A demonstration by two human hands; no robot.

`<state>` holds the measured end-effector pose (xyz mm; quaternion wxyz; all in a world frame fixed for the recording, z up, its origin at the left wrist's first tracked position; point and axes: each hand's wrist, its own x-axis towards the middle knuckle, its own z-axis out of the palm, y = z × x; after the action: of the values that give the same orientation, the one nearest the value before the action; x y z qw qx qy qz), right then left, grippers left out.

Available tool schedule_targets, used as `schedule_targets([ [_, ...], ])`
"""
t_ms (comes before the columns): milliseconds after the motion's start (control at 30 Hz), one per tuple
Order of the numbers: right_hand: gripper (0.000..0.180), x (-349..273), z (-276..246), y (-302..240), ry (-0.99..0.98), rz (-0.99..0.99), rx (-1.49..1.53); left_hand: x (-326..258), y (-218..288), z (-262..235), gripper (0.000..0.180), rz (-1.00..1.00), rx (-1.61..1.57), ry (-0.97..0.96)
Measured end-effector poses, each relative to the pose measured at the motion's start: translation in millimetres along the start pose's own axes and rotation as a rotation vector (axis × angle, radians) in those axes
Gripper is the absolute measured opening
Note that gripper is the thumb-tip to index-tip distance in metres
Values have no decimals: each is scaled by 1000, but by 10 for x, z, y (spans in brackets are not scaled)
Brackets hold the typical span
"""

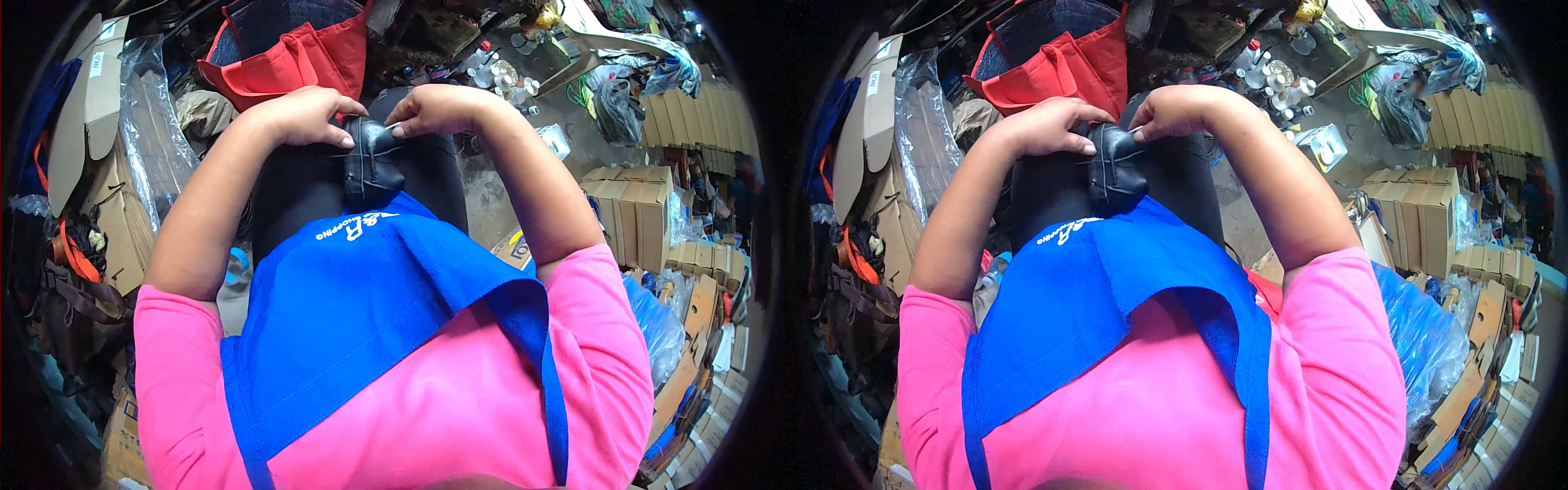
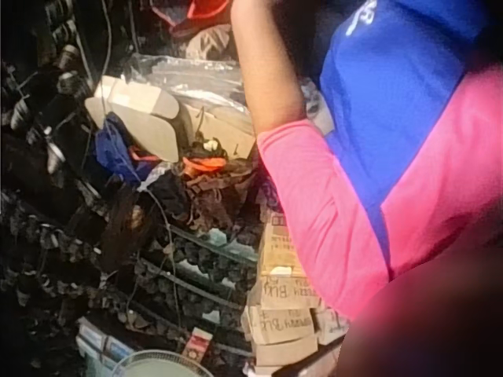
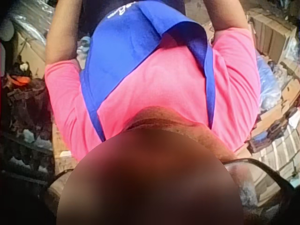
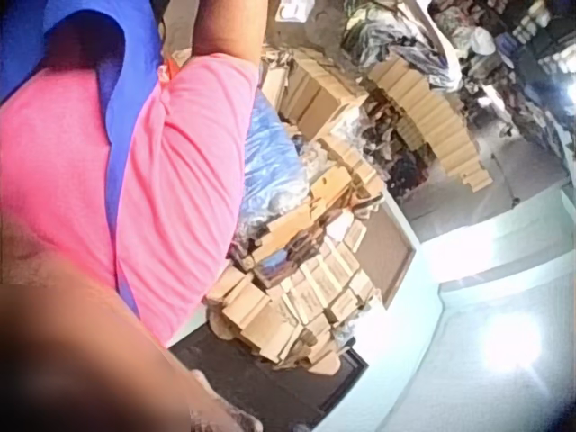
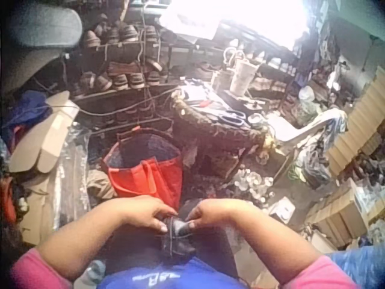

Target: Sewing the upper part of a black shoe by hand with a needle and thread, and using scissors to cut the thread.

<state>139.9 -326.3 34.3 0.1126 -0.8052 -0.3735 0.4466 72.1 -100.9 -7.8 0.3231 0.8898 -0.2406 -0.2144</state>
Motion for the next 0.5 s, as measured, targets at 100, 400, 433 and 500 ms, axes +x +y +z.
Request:
schedule_targets([
  [100,33,-91,122,-27,125,-48,-67,87,153,31,50,78,22,37],
  [400,26,-121,594,165,735,-111,-4,248,-45,322,42,24,-181,323],
  [433,25,-167,618,182,808,-129,58,248,-137,340,44,93,-222,310],
  [500,23,-353,677,164,838,-140,112,255,-224,364,46,157,-203,320],
])
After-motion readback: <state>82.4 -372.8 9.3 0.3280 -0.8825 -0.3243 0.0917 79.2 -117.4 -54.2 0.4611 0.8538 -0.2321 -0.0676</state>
